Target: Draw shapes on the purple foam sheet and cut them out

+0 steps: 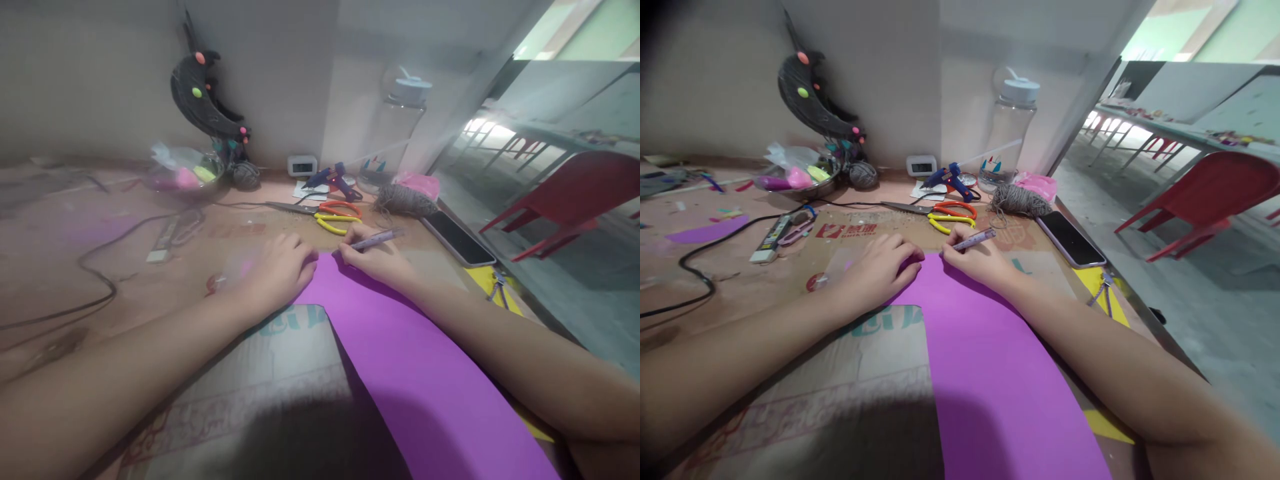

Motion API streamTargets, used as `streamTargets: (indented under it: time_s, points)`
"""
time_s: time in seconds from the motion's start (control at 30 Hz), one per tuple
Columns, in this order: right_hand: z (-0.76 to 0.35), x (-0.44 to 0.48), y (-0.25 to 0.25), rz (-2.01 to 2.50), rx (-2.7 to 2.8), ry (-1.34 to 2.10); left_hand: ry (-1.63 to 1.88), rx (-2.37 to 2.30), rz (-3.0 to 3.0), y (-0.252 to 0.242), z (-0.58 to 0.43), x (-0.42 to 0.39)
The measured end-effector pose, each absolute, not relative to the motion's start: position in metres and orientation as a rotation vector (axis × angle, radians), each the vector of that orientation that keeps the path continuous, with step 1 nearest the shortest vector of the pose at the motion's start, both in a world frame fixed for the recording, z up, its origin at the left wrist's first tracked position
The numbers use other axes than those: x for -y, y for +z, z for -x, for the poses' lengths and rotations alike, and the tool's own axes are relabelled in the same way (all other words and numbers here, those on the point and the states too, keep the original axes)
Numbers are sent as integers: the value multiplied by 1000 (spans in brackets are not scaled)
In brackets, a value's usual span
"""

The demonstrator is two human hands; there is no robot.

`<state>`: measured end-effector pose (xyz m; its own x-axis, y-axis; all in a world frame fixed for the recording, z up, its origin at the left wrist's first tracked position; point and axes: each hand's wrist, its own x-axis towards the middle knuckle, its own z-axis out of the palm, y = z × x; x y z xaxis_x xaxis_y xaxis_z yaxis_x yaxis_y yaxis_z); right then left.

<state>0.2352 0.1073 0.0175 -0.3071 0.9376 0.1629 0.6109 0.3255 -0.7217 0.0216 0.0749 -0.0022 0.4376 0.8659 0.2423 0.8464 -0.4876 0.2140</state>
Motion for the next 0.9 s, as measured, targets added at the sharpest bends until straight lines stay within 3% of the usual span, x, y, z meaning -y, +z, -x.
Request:
streamTargets:
  time_s: [0.9]
  points:
    - [-243,-106,20,1413,2049,707,477,-1587,-2638,-2,-22,-76]
